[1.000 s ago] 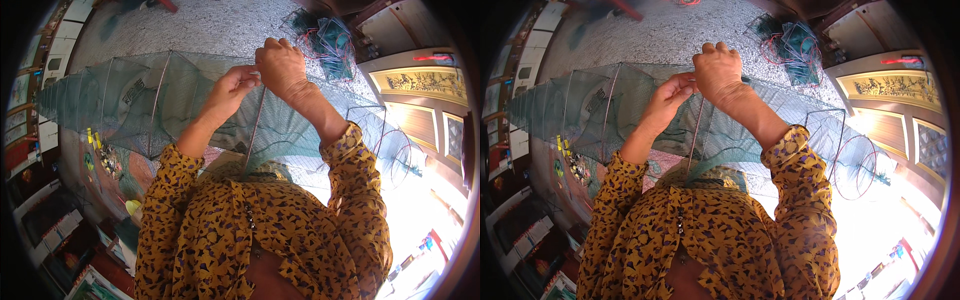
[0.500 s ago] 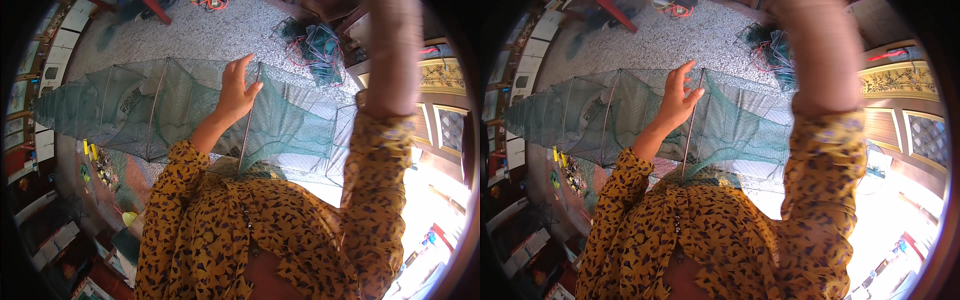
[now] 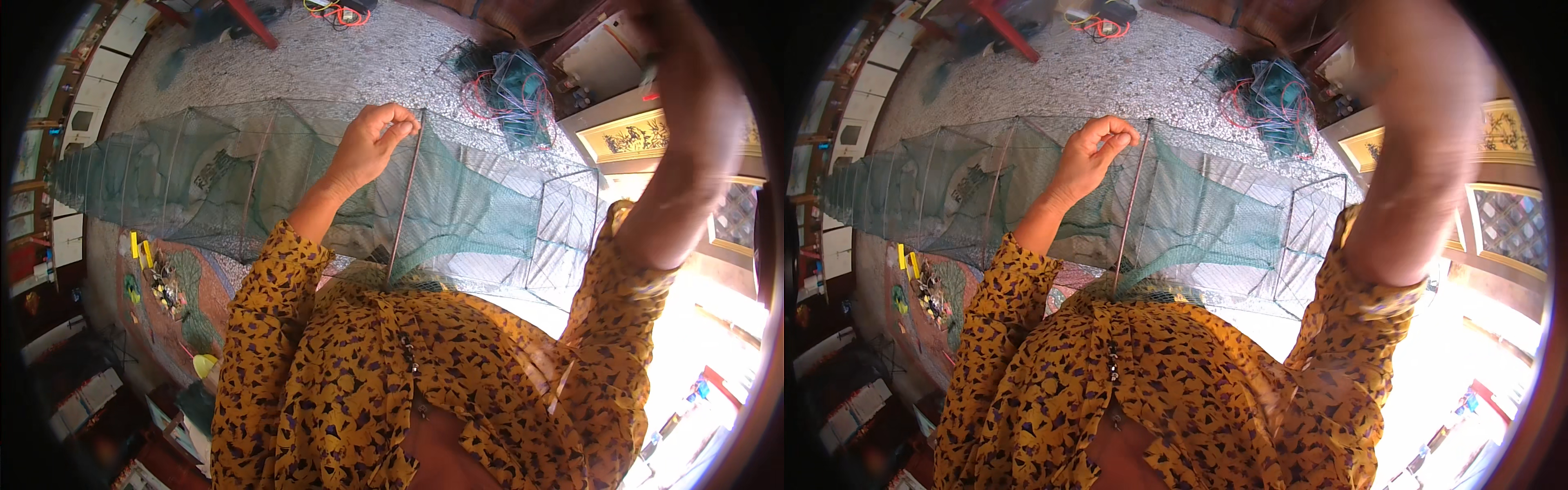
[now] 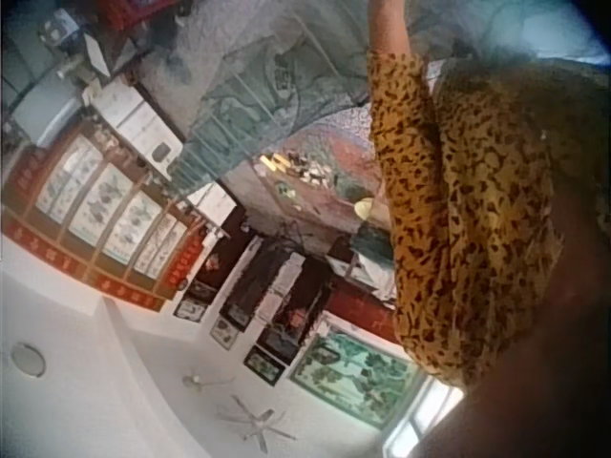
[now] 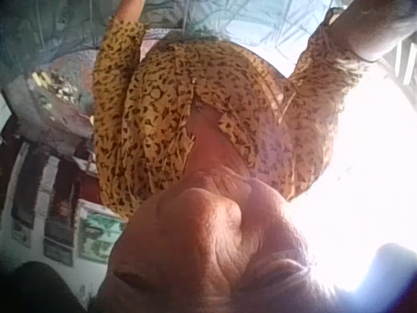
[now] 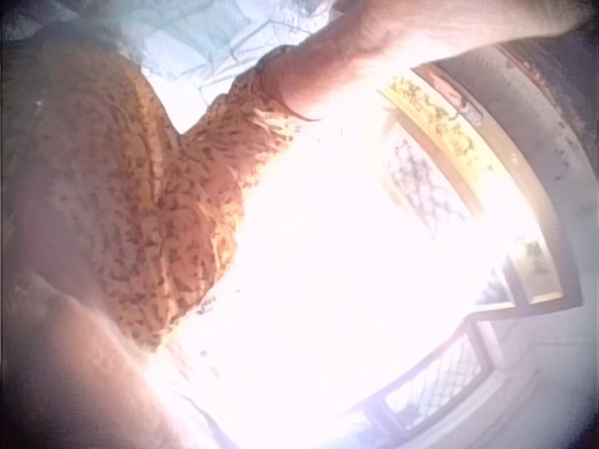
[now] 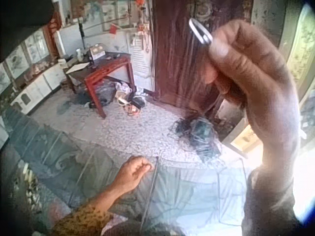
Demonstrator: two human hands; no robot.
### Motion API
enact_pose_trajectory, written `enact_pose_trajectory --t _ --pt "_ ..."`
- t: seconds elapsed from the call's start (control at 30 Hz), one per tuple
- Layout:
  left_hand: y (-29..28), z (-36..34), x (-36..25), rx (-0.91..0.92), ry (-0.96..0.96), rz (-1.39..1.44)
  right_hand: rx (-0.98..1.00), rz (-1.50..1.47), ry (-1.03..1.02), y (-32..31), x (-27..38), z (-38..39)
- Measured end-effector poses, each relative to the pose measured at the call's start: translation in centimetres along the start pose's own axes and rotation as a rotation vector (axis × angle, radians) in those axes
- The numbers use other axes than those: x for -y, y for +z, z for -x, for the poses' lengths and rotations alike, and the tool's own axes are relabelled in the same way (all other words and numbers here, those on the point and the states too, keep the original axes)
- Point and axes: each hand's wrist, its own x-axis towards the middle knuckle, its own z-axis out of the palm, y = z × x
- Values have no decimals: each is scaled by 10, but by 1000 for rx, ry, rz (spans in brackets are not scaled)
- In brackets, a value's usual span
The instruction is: The person ties knots along the frame of a long green mesh fishing net by hand, then walks across the room to pick up a yellow basin and a plastic bag from the floor.
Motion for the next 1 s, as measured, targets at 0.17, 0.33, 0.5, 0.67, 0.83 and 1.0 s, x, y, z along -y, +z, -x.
enact_pose_trajectory --t 0.17,0.33,0.5,0.67,0.83,1.0 --pt "-10 13 4 117 197 -484 275 568 242 76 -91 77" --pt "4 26 8 69 68 -258 434 748 353 97 -117 116" --pt "12 27 8 18 -13 -230 450 859 272 110 -128 134" --pt "15 27 17 32 -164 -108 291 609 383 117 -137 148" --pt "16 29 21 9 -320 168 78 401 609 129 -135 155" --pt "18 29 23 -57 -406 459 -107 395 538 157 -138 149"
